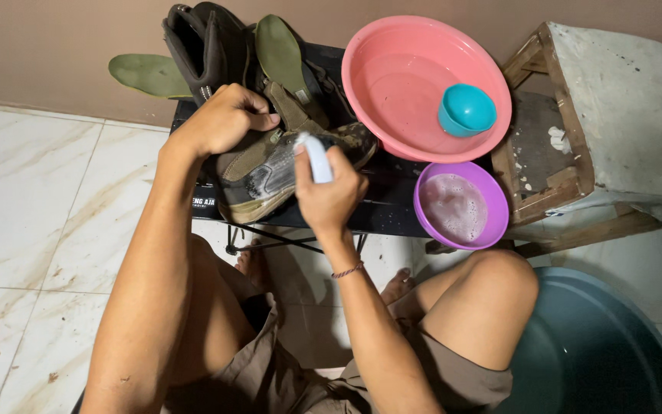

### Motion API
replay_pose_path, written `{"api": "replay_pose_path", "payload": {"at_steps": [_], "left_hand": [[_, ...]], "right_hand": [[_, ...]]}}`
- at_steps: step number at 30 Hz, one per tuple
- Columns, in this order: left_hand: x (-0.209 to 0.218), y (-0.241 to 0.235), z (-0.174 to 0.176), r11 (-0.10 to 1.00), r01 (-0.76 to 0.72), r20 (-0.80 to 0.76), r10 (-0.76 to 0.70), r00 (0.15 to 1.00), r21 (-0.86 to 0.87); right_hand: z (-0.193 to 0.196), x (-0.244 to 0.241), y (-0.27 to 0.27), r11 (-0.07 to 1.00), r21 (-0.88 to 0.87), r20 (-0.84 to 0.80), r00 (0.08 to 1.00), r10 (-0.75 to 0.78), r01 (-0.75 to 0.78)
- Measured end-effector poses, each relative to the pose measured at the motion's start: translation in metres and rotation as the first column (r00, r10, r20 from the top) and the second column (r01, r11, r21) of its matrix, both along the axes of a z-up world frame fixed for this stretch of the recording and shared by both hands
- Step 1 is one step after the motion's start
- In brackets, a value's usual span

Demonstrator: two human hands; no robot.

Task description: The person scrubs a single hiking boot with a brush and soapy water. They repeatedly dip the brush into a purple bowl of soapy water and scrub the upper, toe, and side areas of the boot, generating foam.

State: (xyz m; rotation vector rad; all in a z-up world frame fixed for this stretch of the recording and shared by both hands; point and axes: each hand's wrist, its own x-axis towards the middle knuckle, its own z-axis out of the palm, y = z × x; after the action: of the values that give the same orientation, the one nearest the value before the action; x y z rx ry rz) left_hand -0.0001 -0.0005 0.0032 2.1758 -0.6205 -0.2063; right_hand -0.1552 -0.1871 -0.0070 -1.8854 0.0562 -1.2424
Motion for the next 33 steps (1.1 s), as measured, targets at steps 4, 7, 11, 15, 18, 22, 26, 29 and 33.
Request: {"api": "replay_pose_path", "payload": {"at_steps": [4, 7, 11, 15, 18, 22, 26, 29, 33], "left_hand": [[-0.01, 0.002, 0.019, 0.999, -0.001, 0.019, 0.0, 1.0, 0.033], [-0.012, 0.0, 0.018, 0.999, -0.006, 0.011, 0.006, 1.0, 0.031], [-0.011, 0.0, 0.017, 0.998, -0.015, -0.002, 0.015, 1.0, 0.063], [-0.018, -0.003, 0.024, 0.996, -0.034, -0.005, 0.035, 0.999, 0.077], [-0.028, -0.009, 0.043, 0.991, -0.07, 0.003, 0.071, 0.997, 0.117], [-0.025, -0.011, 0.041, 0.976, -0.11, 0.04, 0.105, 0.994, 0.186], [-0.03, -0.015, 0.032, 0.96, -0.131, 0.079, 0.114, 0.99, 0.248], [-0.031, -0.018, 0.021, 0.919, -0.155, 0.136, 0.112, 0.984, 0.362], [-0.052, -0.032, 0.021, 0.794, -0.335, 0.273, 0.221, 0.936, 0.508]], "right_hand": [[-0.011, -0.018, 0.036, 0.983, 0.03, -0.002, 0.983, 0.183, -0.183], [-0.02, -0.017, 0.021, 0.967, -0.056, 0.004, 0.969, 0.248, -0.247], [-0.025, 0.004, -0.023, 0.998, -0.03, -0.013, 0.999, 0.052, -0.052], [-0.027, 0.014, -0.037, 0.998, 0.028, 0.018, 0.998, -0.056, 0.056], [-0.017, -0.002, 0.002, 0.998, 0.063, -0.023, 1.0, 0.012, -0.01], [-0.034, -0.002, 0.014, 0.996, -0.04, -0.004, 0.996, 0.085, -0.085], [-0.027, 0.008, -0.029, 0.995, -0.047, 0.0, 0.996, 0.092, -0.091], [-0.022, 0.014, -0.052, 0.999, -0.033, 0.018, 1.0, 0.005, -0.005], [-0.022, 0.007, -0.038, 1.0, -0.021, 0.005, 1.0, 0.01, -0.01]]}}
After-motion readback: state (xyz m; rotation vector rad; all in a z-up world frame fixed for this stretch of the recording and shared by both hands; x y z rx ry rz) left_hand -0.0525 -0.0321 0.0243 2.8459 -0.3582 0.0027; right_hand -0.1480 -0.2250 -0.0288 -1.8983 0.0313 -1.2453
